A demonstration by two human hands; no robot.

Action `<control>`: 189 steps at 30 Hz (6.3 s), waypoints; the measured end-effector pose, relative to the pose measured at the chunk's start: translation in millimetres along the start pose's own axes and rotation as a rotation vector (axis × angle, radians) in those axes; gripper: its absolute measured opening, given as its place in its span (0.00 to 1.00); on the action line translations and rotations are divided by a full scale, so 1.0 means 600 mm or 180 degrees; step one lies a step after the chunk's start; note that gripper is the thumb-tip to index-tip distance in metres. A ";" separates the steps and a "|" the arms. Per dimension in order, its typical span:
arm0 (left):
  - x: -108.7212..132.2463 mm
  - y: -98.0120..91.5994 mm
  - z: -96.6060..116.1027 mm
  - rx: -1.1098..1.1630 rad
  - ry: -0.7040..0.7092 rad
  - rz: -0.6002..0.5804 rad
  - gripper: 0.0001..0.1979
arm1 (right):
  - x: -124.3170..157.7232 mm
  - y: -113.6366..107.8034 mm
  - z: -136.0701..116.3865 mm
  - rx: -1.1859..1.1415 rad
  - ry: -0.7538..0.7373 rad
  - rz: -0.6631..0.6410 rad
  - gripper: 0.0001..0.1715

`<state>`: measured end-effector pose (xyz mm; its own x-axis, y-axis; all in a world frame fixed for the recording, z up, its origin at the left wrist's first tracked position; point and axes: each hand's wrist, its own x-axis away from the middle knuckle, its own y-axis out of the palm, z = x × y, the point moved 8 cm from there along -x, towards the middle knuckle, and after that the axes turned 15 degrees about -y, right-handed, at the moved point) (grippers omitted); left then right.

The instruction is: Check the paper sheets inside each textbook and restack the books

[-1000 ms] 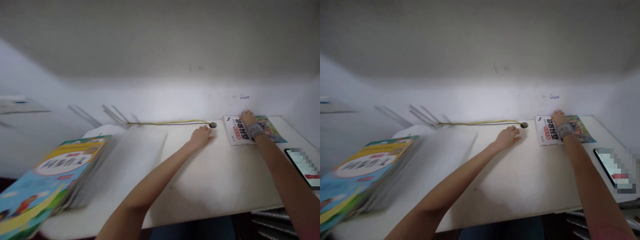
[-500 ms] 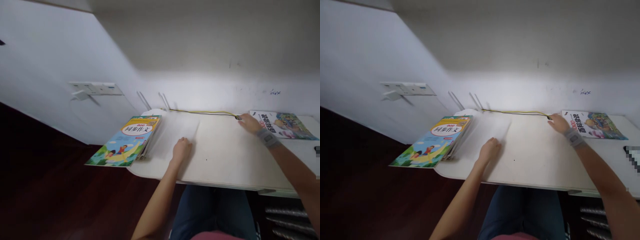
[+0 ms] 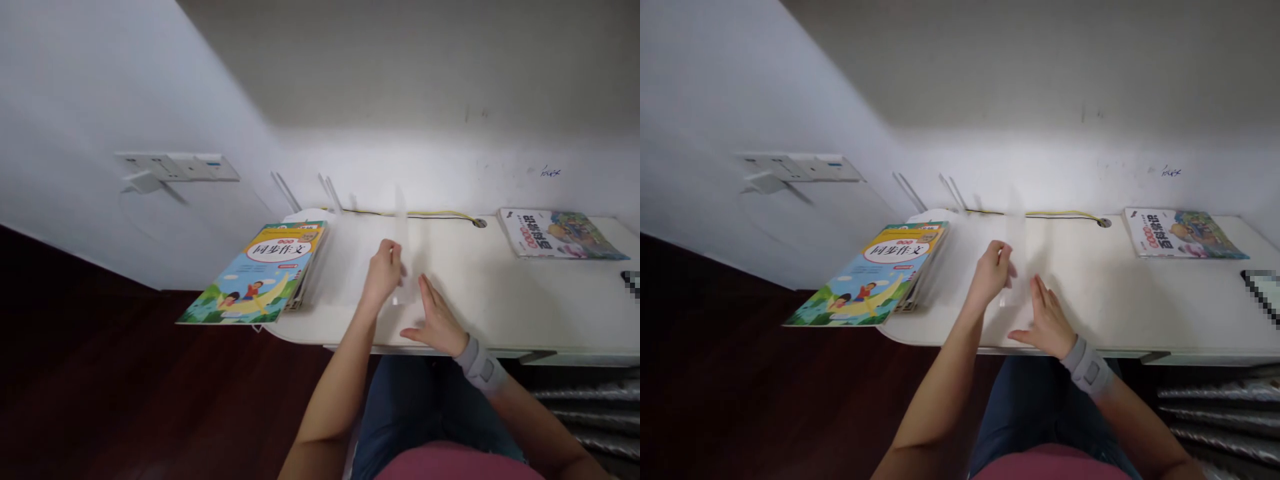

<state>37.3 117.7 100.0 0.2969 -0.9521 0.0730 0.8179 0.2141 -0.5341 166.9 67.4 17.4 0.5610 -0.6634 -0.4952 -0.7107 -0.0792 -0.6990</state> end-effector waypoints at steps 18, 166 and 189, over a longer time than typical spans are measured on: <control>-0.021 -0.004 -0.134 -0.1081 -0.0346 0.0479 0.17 | 0.208 -0.287 0.064 0.2706 0.0174 0.0591 0.20; 0.120 0.130 -0.006 -0.0218 0.0999 -0.1198 0.25 | 0.031 -0.125 0.039 -0.3261 0.1168 0.0187 0.26; 0.136 0.280 0.011 -0.2090 0.1821 -0.0470 0.28 | 0.174 -0.178 0.098 0.1602 0.0734 -0.0419 0.26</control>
<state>202.0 77.3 21.9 -0.2256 -0.9611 -0.1594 0.3278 0.0791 -0.9414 326.2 50.7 9.9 0.4840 -0.8216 -0.3013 -0.3195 0.1546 -0.9349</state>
